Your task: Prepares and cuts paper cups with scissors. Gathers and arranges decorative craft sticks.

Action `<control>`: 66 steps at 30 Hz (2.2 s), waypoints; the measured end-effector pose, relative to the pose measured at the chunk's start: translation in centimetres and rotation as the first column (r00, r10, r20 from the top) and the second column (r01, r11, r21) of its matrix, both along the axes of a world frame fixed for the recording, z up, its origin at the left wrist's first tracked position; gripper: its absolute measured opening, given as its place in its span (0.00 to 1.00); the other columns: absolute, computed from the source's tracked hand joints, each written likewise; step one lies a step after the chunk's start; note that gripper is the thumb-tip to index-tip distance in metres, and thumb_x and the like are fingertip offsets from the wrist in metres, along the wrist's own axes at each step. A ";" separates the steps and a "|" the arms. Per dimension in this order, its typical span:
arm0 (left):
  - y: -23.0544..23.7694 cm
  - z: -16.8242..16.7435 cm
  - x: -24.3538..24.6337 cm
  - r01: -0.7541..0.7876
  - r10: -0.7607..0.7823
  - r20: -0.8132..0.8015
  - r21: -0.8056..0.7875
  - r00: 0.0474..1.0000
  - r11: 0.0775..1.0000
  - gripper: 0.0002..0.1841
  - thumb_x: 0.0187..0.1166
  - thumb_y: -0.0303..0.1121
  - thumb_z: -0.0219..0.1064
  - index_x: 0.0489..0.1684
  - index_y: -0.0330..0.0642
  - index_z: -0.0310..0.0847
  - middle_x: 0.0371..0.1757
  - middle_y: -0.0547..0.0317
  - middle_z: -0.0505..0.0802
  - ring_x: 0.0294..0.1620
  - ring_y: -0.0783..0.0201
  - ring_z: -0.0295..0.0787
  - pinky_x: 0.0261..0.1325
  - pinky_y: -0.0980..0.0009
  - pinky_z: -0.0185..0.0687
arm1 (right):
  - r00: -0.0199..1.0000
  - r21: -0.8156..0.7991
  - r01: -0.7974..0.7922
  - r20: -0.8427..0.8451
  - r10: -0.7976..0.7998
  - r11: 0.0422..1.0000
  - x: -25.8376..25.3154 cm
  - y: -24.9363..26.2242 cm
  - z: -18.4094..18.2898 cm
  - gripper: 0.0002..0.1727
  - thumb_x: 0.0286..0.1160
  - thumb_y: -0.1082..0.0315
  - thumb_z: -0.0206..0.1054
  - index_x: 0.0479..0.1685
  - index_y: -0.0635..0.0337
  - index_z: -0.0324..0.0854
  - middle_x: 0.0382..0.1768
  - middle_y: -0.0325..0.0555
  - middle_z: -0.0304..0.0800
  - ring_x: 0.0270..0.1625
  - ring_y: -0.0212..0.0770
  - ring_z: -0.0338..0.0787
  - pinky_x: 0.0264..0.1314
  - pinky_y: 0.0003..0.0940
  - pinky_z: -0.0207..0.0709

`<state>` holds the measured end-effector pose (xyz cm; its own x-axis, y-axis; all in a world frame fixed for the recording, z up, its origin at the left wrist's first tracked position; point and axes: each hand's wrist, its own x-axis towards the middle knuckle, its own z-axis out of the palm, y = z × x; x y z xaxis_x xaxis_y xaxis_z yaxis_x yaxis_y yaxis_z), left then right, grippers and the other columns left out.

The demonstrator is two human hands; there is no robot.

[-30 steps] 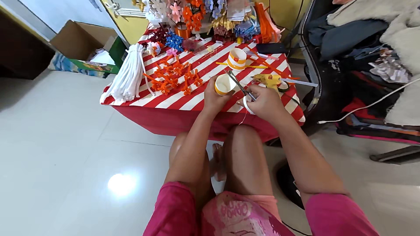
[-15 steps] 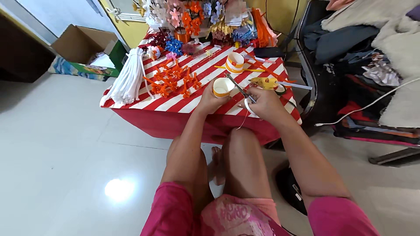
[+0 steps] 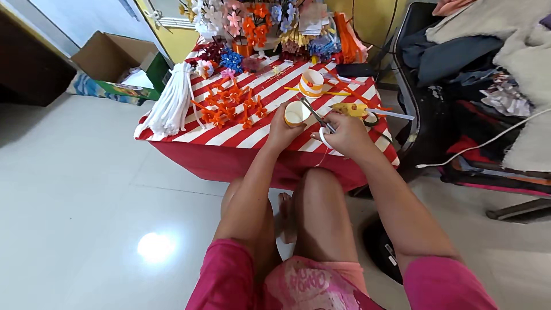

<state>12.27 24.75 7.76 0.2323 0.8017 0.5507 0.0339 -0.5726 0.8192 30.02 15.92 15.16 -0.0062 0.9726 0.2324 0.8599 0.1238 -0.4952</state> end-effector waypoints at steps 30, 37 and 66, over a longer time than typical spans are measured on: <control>0.4 -0.4 0.5 0.045 -0.037 0.142 -0.052 0.989 0.998 0.41 0.55 0.23 0.83 0.72 0.27 0.65 0.61 0.42 0.87 0.61 0.63 0.88 0.67 0.67 0.84 | 1.000 0.027 0.000 0.016 0.000 1.000 0.2 0.7 -0.3 0.16 0.66 0.56 0.82 0.39 0.59 0.87 0.20 0.50 0.81 0.24 0.52 0.81 0.26 0.56 0.71; 0.5 -0.2 -0.1 0.127 -0.121 0.081 -0.073 0.989 0.989 0.37 0.57 0.24 0.82 0.70 0.28 0.70 0.57 0.46 0.90 0.58 0.67 0.90 0.67 0.69 0.85 | 1.000 0.020 -0.004 -0.026 0.004 1.000 0.2 0.9 -0.5 0.19 0.65 0.54 0.83 0.43 0.59 0.87 0.20 0.48 0.81 0.22 0.50 0.80 0.25 0.54 0.72; -2.0 0.5 -4.0 0.710 -0.384 0.703 -0.242 0.598 0.661 0.20 0.74 0.46 0.73 0.60 0.50 0.78 0.55 0.54 0.93 0.44 0.64 0.94 0.43 0.71 0.90 | 0.987 -0.125 0.155 0.050 -0.150 0.980 -1.6 1.5 -1.9 0.23 0.78 0.65 0.71 0.65 0.72 0.76 0.49 0.71 0.88 0.52 0.71 0.90 0.53 0.71 0.81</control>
<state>8.27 22.70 8.23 0.5032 0.7957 0.3371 -0.6906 0.1357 0.7104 28.42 17.46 13.26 0.1377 0.9845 0.1086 0.8833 -0.0725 -0.4632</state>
